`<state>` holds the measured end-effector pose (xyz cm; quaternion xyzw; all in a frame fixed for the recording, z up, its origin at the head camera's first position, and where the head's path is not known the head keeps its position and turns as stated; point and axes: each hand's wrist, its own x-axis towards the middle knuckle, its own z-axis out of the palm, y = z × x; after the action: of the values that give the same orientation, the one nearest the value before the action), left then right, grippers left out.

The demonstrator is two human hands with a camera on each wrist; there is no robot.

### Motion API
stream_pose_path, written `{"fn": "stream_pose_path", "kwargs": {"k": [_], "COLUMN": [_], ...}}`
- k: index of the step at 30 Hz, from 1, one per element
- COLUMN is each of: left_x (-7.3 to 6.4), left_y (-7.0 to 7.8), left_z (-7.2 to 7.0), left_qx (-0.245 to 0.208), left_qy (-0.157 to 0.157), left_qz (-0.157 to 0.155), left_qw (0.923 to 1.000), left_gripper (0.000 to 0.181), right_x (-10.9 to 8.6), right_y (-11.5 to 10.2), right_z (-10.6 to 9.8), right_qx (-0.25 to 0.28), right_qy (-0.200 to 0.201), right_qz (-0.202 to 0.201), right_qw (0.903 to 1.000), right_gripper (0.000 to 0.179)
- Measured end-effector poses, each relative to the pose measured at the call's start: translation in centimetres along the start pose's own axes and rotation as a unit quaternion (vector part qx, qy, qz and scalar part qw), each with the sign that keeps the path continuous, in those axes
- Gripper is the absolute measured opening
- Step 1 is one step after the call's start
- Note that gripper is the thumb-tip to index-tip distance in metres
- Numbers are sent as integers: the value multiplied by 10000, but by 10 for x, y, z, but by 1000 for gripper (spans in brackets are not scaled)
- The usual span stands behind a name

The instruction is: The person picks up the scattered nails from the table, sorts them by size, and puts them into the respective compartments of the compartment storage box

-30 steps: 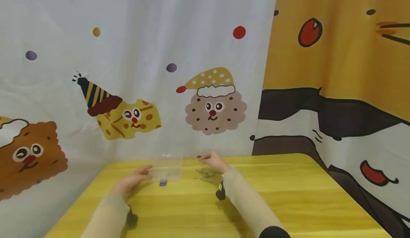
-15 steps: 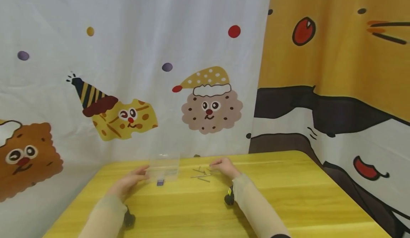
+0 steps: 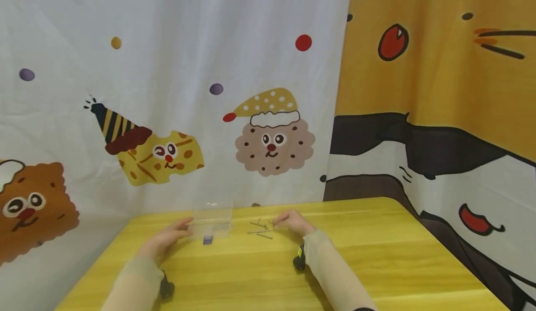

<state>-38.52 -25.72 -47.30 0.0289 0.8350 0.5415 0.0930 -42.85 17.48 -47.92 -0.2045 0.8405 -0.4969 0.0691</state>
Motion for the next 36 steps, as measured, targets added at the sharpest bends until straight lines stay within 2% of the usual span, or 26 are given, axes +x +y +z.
{"fn": "stream_pose_path", "kwargs": {"k": [3, 8, 10, 18, 28, 36], "left_x": [0, 0, 1, 2, -1, 0], "left_y": [0, 1, 2, 1, 0, -1], "left_z": [1, 1, 1, 2, 2, 1], "left_qx": [-30, -26, 10, -39, -33, -141], "left_qy": [5, -23, -58, -91, -67, -98], "left_qz": [-27, -33, -10, 11, 41, 38], "left_qw": [10000, 10000, 10000, 10000, 10000, 9998], "left_gripper": [71, 70, 70, 68, 69, 70], "right_x": [-1, -1, -1, 3, -1, 5], "right_y": [1, 5, 5, 4, -4, 4], "right_z": [0, -2, -2, 2, 4, 6], "right_qx": [-69, -232, -209, -281, -278, -461], "right_qy": [-66, -205, -226, -142, -70, 89], "right_qz": [-134, -620, -661, -161, -164, -128], "right_qw": [9999, 9976, 9973, 9994, 9995, 9988], "right_gripper": [28, 25, 23, 18, 18, 15]}}
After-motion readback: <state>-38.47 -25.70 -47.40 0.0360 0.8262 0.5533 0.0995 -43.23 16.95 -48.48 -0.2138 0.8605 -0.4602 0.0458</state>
